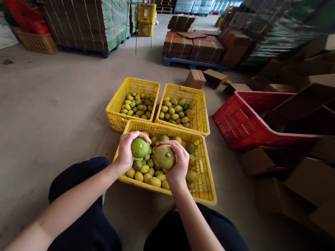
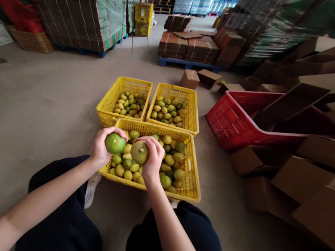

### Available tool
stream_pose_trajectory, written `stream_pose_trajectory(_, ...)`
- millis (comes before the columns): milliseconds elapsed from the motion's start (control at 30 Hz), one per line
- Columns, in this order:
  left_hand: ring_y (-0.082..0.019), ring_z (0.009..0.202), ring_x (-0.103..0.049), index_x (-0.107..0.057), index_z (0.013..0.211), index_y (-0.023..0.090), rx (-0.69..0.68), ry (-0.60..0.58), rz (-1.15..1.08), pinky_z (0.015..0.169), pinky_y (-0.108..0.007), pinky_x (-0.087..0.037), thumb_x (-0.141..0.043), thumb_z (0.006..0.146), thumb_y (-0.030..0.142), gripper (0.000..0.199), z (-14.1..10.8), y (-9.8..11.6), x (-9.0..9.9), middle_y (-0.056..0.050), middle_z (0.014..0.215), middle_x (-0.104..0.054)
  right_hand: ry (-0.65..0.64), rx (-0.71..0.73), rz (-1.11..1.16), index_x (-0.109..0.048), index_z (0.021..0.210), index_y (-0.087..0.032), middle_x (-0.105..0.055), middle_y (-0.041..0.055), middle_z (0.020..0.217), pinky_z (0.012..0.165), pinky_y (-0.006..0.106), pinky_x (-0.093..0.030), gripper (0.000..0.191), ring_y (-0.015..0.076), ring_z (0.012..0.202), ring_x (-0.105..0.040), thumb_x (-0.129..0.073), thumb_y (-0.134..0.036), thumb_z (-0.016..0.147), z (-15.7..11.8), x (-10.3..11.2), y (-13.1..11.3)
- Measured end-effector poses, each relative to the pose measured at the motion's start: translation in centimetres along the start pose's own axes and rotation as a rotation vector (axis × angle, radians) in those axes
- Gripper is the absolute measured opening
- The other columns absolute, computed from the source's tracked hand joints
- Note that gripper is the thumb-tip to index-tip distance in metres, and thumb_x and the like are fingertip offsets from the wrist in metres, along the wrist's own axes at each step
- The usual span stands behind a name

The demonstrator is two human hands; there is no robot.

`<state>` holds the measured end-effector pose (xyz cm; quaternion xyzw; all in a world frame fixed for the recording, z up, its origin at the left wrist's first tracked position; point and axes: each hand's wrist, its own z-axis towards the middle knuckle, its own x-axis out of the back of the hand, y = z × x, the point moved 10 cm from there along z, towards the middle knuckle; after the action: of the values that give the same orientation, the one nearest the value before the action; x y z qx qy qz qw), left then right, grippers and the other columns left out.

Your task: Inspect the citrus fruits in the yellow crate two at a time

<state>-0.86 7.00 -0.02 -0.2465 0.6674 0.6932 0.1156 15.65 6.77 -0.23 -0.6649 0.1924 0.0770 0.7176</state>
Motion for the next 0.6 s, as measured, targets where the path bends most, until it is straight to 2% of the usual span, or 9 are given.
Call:
stream_pose_trajectory(100,-0.018,0.065,-0.062,-0.066,0.054,0.017,-0.004,-0.004,-0.046,0.069,-0.027,-0.049,-0.046,0.079,0.024,0.033,0.0,0.0,0.1,-0.005,0.063,-0.066,0.014,-0.017,0.029,-0.069,0.058,-0.021,-0.067,0.0013,0.069,0.076,0.027,-0.046,0.028,0.0171,0.072,-0.060,-0.049,-0.018,0.078,-0.1,0.1,0.1)
stream_pose_trajectory(267,-0.019,0.067,-0.063,-0.066,0.053,0.016,-0.008,-0.057,-0.046,0.070,-0.027,-0.048,-0.045,0.078,0.022,0.033,-0.1,0.1,-0.4,-0.006,0.062,-0.065,-0.025,0.080,-0.025,-0.071,0.061,-0.020,-0.067,0.0024,0.069,0.075,0.028,-0.046,0.028,0.0178,0.072,-0.060,-0.049,-0.023,0.077,0.0,-0.1,-0.6)
stream_pose_trajectory(433,-0.020,0.070,-0.064,-0.063,0.049,0.017,0.106,-0.015,-0.089,0.073,-0.028,-0.048,-0.047,0.078,0.020,0.033,-0.4,-0.8,-0.1,-0.006,0.060,-0.065,-0.046,0.117,-0.061,-0.072,0.063,-0.020,-0.068,0.0026,0.069,0.076,0.028,-0.046,0.028,0.0179,0.071,-0.060,-0.048,-0.024,0.077,-0.1,-0.3,-1.0)
stream_pose_trajectory(600,-0.019,0.066,-0.064,-0.061,0.049,0.017,0.126,-0.025,-0.124,0.069,-0.028,-0.049,-0.046,0.078,0.021,0.033,-0.4,-0.8,-0.4,-0.006,0.057,-0.064,0.004,0.013,-0.006,-0.070,0.059,-0.021,-0.067,0.0017,0.067,0.076,0.028,-0.047,0.028,0.0172,0.071,-0.060,-0.049,-0.019,0.077,-0.1,0.1,-0.3)
